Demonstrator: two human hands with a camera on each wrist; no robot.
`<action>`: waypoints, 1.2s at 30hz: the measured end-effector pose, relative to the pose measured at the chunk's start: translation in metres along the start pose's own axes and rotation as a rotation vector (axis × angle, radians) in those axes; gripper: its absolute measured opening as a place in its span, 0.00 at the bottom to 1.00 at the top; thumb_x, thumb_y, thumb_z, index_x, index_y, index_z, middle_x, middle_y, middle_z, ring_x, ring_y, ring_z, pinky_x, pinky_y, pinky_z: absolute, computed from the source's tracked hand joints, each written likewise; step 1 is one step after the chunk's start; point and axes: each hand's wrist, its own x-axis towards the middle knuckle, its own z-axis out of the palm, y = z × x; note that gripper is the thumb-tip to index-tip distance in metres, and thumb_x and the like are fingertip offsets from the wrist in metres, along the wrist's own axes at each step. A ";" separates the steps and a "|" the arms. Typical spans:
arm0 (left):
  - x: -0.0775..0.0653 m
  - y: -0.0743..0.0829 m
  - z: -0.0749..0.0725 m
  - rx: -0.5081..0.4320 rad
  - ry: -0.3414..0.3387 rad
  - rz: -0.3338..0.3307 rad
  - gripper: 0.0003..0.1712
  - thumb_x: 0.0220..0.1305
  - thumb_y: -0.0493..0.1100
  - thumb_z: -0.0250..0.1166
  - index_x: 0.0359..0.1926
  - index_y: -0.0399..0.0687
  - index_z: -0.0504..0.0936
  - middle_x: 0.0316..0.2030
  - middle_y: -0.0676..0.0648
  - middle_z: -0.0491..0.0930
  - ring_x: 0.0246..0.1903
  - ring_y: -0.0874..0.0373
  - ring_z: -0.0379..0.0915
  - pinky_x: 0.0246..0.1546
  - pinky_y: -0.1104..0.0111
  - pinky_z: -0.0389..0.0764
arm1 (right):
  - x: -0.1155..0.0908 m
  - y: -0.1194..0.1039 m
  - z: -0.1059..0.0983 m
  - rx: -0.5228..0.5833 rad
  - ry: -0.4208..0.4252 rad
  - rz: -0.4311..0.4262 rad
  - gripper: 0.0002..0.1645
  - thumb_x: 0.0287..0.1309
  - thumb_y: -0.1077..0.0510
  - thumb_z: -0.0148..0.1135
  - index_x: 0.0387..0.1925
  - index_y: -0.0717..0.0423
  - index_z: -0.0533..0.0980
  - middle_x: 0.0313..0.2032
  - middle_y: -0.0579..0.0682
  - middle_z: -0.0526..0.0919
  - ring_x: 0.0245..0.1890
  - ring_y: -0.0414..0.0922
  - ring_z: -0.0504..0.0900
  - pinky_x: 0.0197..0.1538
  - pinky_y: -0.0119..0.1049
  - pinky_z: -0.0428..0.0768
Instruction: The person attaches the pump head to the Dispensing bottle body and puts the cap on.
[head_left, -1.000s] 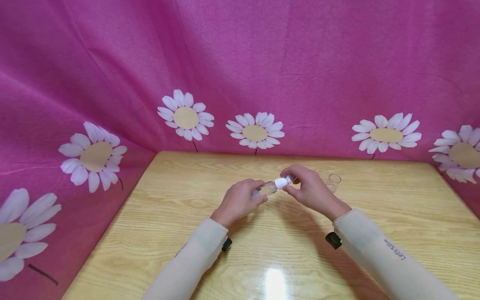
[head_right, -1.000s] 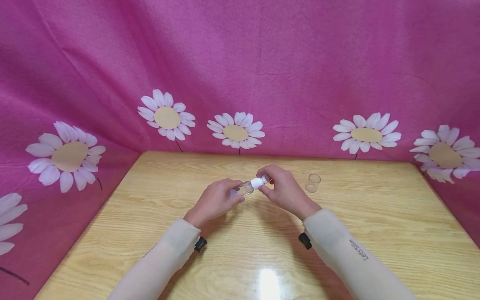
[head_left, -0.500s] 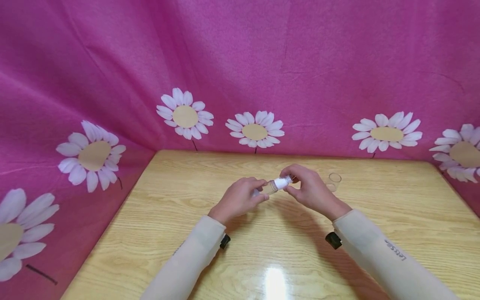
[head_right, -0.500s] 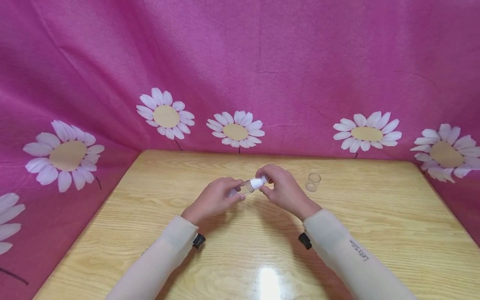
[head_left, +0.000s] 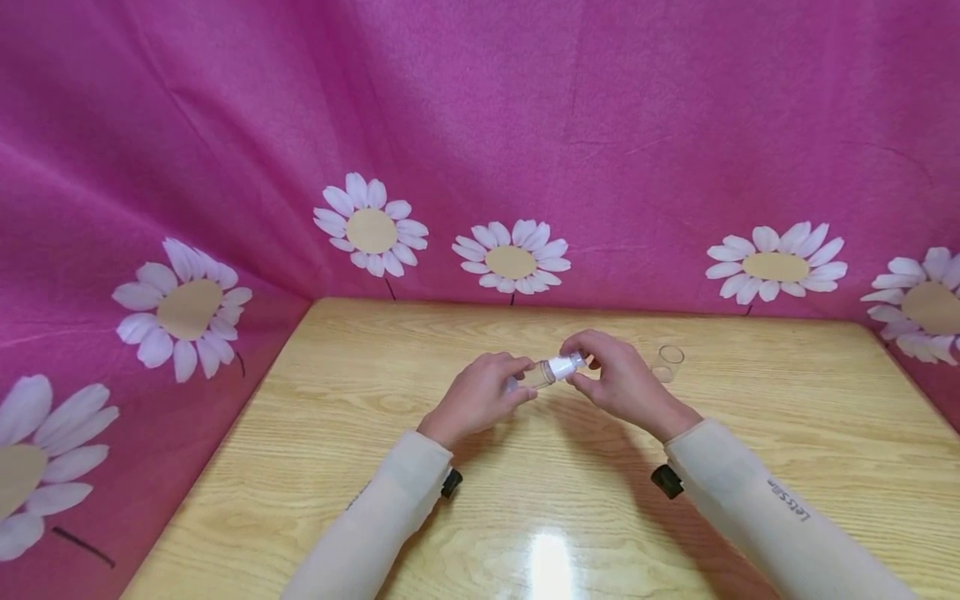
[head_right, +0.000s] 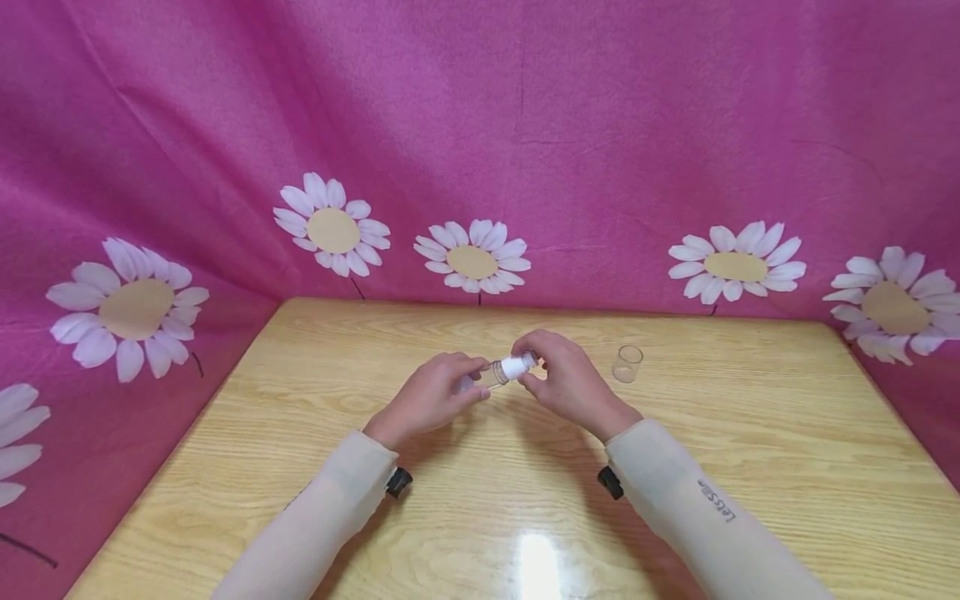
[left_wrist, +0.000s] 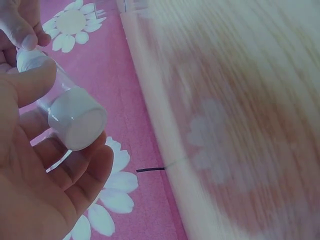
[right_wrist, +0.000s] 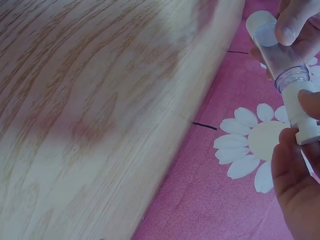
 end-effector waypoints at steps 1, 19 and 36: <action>0.000 0.000 0.000 -0.001 0.001 -0.003 0.23 0.65 0.51 0.67 0.59 0.51 0.81 0.43 0.50 0.84 0.38 0.58 0.73 0.42 0.67 0.75 | 0.000 0.000 0.000 0.002 -0.006 0.012 0.16 0.50 0.68 0.71 0.41 0.57 0.78 0.38 0.51 0.85 0.36 0.47 0.81 0.38 0.40 0.80; -0.004 -0.001 0.002 0.048 0.018 0.010 0.24 0.65 0.53 0.67 0.61 0.54 0.80 0.48 0.50 0.84 0.46 0.57 0.76 0.47 0.64 0.79 | 0.002 0.001 0.001 0.008 -0.185 0.234 0.14 0.71 0.49 0.56 0.43 0.55 0.80 0.23 0.48 0.81 0.20 0.37 0.70 0.23 0.30 0.67; -0.002 0.000 0.001 0.022 0.010 -0.001 0.24 0.65 0.52 0.68 0.60 0.50 0.81 0.45 0.47 0.85 0.41 0.57 0.75 0.42 0.66 0.77 | -0.003 0.010 -0.004 0.025 -0.107 0.021 0.15 0.56 0.66 0.68 0.45 0.55 0.78 0.38 0.48 0.82 0.33 0.41 0.77 0.34 0.31 0.75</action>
